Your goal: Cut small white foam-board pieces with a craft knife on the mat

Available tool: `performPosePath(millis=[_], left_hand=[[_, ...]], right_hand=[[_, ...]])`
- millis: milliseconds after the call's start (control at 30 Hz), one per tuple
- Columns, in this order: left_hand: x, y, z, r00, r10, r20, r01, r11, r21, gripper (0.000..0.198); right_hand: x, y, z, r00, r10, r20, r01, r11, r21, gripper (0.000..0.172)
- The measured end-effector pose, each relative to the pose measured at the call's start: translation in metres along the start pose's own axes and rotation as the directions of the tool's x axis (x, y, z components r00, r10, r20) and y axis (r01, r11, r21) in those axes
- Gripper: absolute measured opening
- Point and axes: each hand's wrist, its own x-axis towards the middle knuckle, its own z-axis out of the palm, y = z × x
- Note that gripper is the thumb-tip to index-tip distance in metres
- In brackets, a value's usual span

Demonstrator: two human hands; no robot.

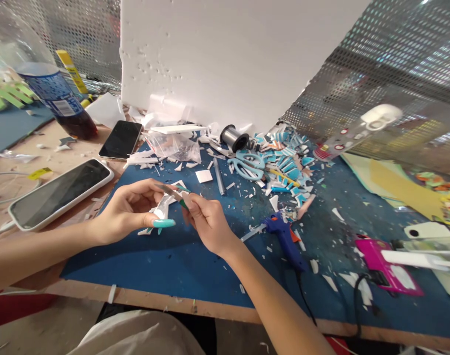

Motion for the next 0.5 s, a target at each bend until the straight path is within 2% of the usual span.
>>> performPosePath(millis=[267,500], left_hand=[[0.0013,0.0039,0.0035,1.000,-0.020,0.005,0.020,1.000,0.017,0.030],[0.0001,0.0068,0.0019,0.999,-0.020,-0.042,0.022,0.998,0.051,0.046]], right_hand=[[-0.0004,0.0006,0.0011,1.000,0.002,0.007,-0.002,0.999,-0.045,0.041],[-0.0002,0.0021,-0.0005,0.997,-0.056,0.045,0.058,0.998,-0.039,0.037]])
